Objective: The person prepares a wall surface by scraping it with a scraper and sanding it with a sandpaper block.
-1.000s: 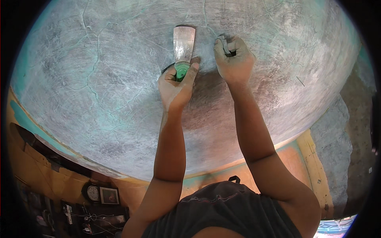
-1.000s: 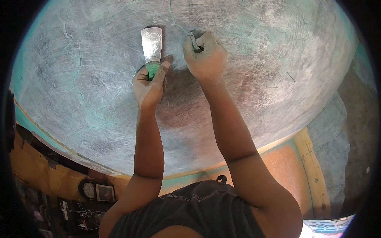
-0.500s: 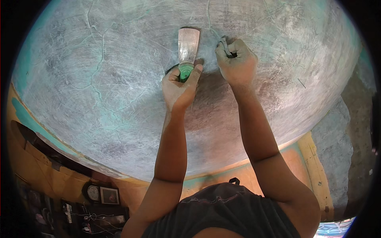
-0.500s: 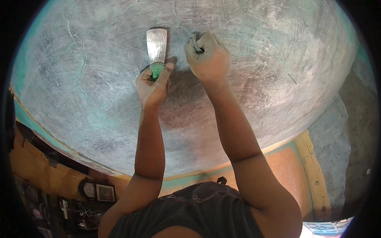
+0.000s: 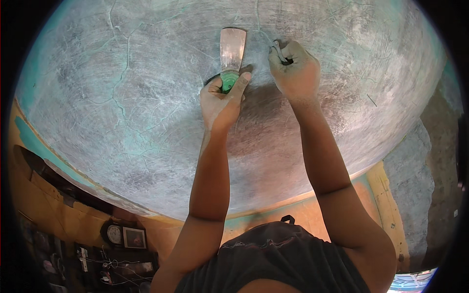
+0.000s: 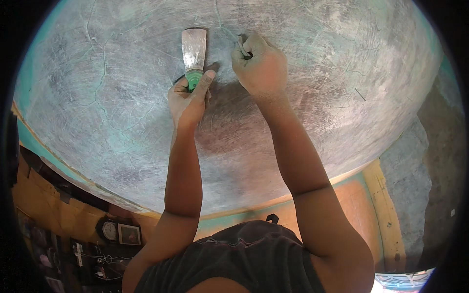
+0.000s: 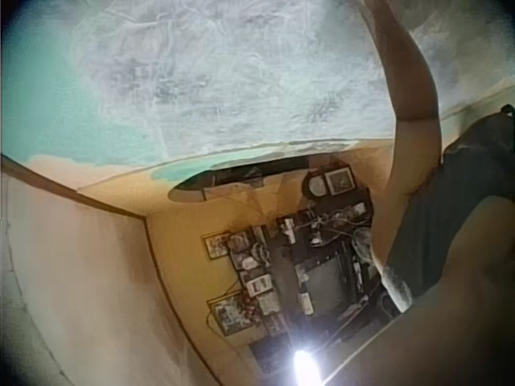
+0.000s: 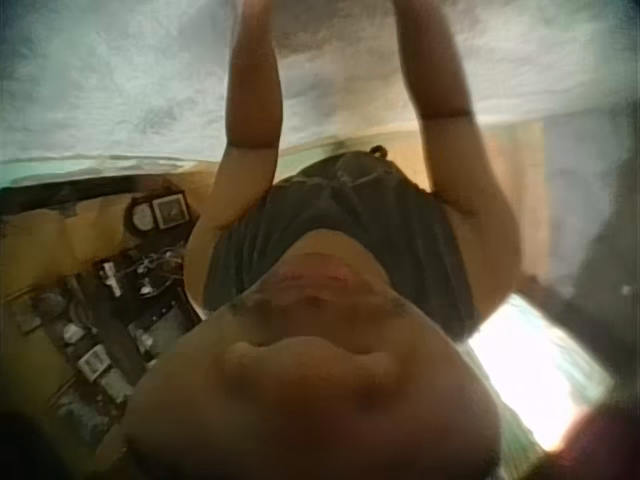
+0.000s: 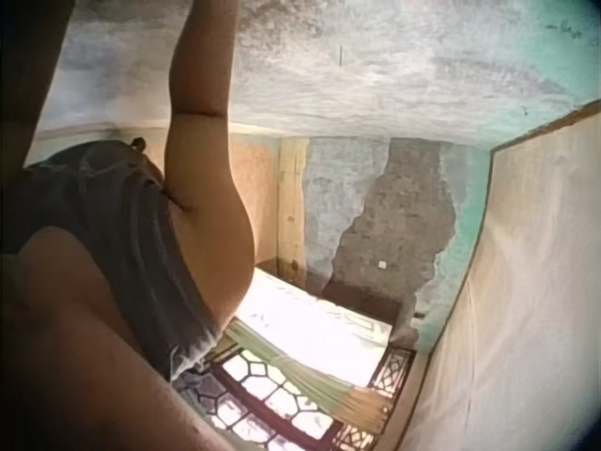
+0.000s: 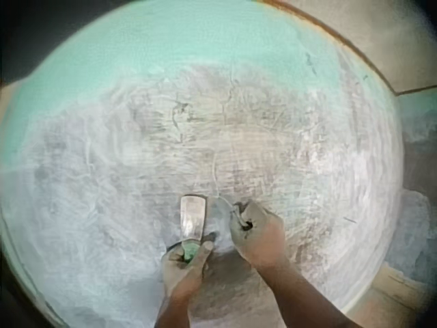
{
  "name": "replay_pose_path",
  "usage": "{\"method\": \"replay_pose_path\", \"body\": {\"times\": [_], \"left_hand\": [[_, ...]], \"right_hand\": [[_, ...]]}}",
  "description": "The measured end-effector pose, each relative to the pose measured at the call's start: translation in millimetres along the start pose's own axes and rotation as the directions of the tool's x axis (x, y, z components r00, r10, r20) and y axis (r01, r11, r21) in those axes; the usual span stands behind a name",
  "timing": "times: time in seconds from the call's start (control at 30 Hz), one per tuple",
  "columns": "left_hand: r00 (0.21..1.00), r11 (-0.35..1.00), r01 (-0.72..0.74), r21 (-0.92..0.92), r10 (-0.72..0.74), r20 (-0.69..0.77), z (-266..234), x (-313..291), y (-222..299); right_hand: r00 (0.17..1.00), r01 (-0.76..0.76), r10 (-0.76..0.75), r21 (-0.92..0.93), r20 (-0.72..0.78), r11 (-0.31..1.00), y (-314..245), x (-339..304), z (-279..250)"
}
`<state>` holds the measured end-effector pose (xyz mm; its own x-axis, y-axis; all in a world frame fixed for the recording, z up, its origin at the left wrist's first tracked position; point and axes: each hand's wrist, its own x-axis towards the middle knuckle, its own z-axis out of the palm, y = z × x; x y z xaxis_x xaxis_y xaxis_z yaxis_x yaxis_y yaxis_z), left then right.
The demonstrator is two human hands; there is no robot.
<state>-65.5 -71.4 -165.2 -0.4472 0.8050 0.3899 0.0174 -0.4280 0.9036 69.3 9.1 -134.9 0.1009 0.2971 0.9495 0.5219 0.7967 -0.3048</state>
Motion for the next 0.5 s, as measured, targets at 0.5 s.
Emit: {"method": "replay_pose_path", "body": {"times": [0.5], "left_hand": [[1.0,0.999,-0.016,0.042,0.017,-0.023,-0.5,-3.1,3.6]], "right_hand": [[0.996,0.094,-0.094,0.046,-0.002,0.994,-8.1,8.6,-2.9]]}}
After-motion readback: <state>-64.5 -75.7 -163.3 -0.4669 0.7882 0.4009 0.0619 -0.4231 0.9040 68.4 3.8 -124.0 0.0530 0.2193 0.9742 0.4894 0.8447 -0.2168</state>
